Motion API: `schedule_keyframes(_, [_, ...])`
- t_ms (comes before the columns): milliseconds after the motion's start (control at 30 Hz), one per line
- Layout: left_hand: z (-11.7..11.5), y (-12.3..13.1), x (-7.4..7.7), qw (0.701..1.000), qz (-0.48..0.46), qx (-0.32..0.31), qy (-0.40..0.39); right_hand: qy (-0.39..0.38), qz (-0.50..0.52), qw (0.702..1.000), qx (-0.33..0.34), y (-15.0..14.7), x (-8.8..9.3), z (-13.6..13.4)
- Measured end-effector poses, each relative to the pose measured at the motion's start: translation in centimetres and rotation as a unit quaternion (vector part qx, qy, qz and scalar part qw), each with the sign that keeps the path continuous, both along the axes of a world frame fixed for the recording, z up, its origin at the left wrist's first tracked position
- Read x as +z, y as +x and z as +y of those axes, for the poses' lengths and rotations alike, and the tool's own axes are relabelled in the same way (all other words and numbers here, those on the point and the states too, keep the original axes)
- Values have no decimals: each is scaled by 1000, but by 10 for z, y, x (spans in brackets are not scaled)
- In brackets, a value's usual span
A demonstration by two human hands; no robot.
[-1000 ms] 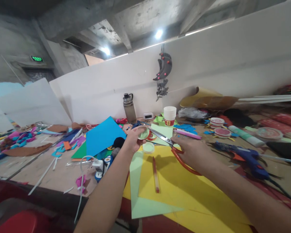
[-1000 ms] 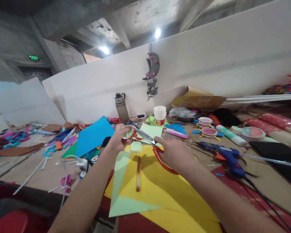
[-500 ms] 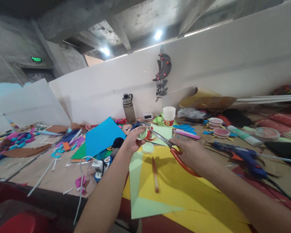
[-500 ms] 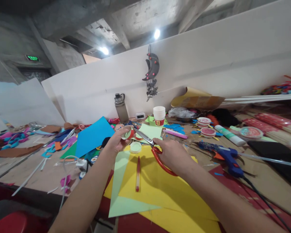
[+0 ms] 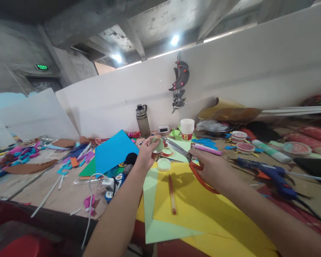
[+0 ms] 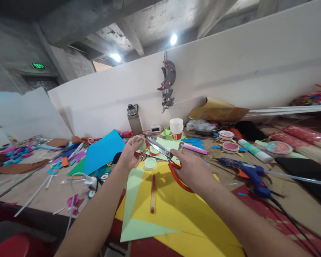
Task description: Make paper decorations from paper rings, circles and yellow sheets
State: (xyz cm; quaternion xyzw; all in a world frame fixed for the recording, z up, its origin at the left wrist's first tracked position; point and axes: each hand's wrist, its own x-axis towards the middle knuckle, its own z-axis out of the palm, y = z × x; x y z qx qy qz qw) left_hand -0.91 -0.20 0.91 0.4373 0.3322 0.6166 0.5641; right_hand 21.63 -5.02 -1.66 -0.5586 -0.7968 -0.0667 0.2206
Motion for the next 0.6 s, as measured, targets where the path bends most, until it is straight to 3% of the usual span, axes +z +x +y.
schedule_keyframes(600, [-4,8,0,999,18,22,34,-1,-54,998,-30,-2,8,-5])
